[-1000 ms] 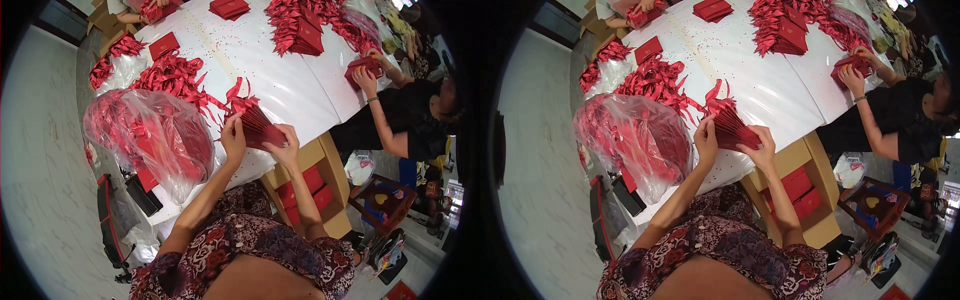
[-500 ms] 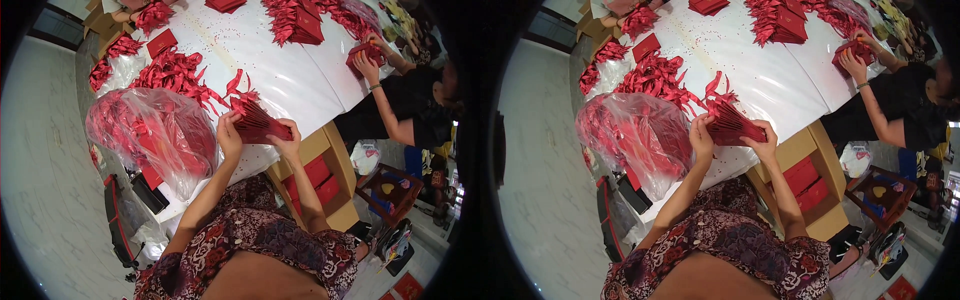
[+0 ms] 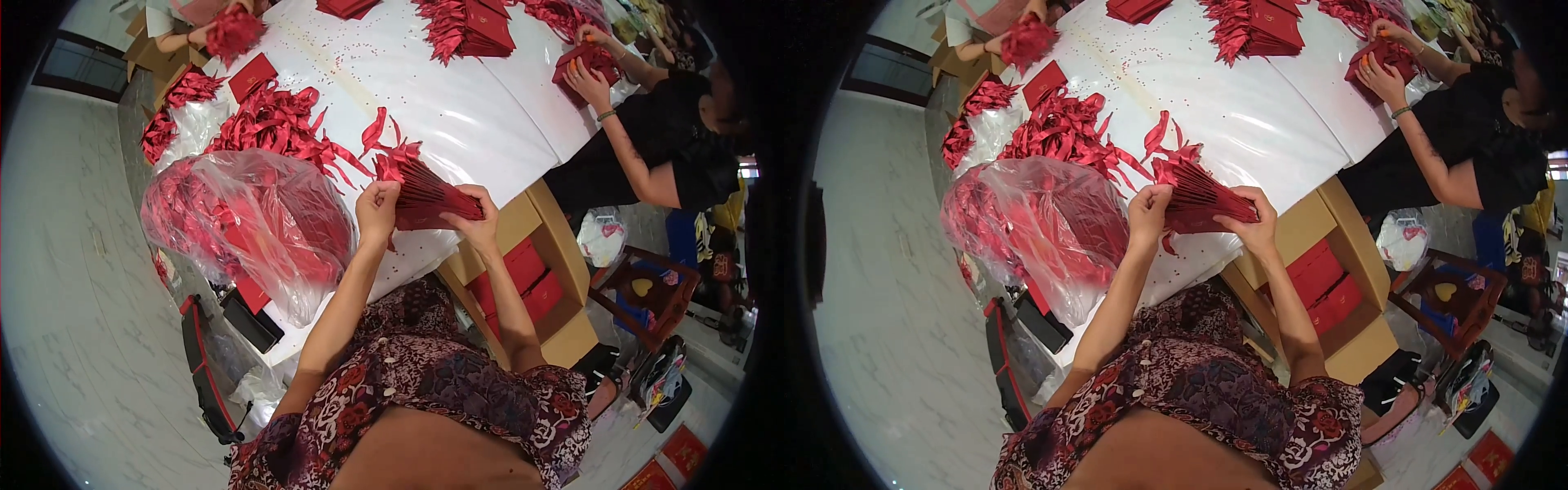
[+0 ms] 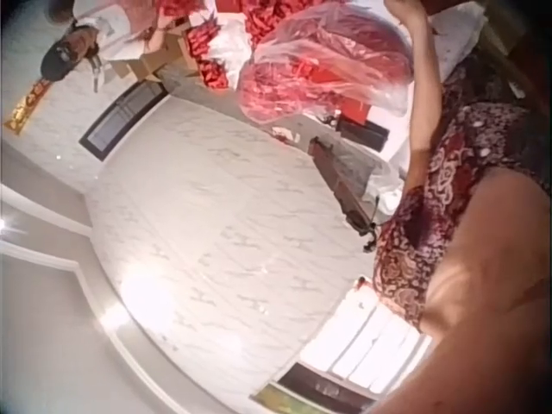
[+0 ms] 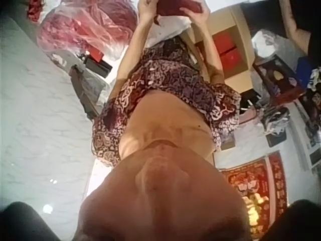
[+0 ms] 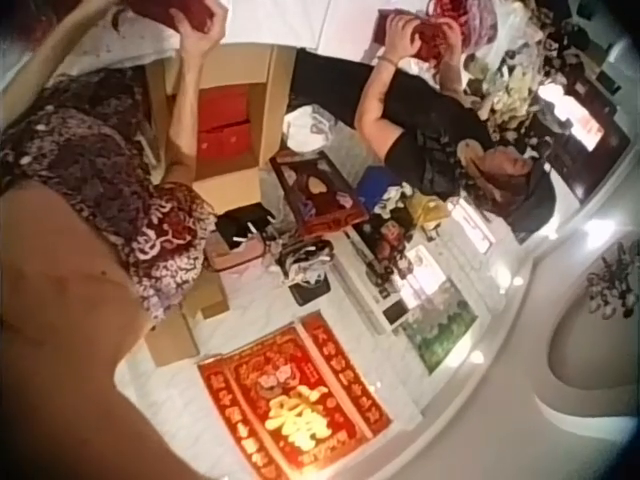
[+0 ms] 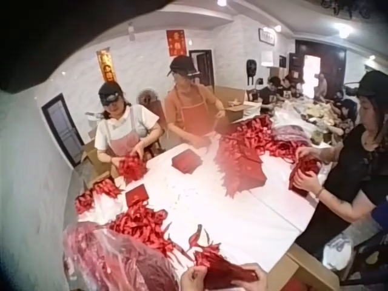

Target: Counting and packing red envelopes into a plastic bag.

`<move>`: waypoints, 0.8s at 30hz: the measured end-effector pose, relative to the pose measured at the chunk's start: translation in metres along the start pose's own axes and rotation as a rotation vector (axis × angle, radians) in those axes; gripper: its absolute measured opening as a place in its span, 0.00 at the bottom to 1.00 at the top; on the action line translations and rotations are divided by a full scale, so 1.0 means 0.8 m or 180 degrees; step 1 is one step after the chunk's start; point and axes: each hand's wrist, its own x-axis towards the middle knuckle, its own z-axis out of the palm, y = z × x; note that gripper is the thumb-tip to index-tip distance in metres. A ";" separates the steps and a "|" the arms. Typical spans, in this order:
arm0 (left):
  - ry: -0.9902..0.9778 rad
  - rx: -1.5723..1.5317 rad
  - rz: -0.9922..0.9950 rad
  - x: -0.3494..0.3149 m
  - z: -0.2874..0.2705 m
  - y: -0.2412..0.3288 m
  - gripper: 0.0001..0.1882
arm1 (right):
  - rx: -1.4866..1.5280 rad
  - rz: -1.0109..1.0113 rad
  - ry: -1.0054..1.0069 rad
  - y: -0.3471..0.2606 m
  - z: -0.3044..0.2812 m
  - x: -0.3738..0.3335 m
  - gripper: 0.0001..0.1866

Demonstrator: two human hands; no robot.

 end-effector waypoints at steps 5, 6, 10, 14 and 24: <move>0.1274 0.2225 0.0948 0.001 -0.006 0.021 0.11 | 0.0012 -0.0032 0.0004 -0.002 -0.008 -0.006 0.25; 0.1848 0.3309 0.1578 -0.001 -0.005 0.026 0.12 | 0.0007 -0.0029 0.0016 -0.003 -0.008 -0.006 0.25; 0.0674 0.2257 0.2181 -0.011 0.011 0.052 0.10 | -0.0004 0.0001 0.0050 -0.003 -0.010 -0.009 0.25; -0.0211 0.2699 0.2549 -0.020 0.023 0.050 0.15 | -0.0031 -0.0016 0.0037 -0.006 -0.007 -0.008 0.26; -0.0445 0.2704 0.2049 -0.032 0.019 0.051 0.07 | -0.0175 -0.0067 -0.0025 -0.004 -0.008 -0.017 0.28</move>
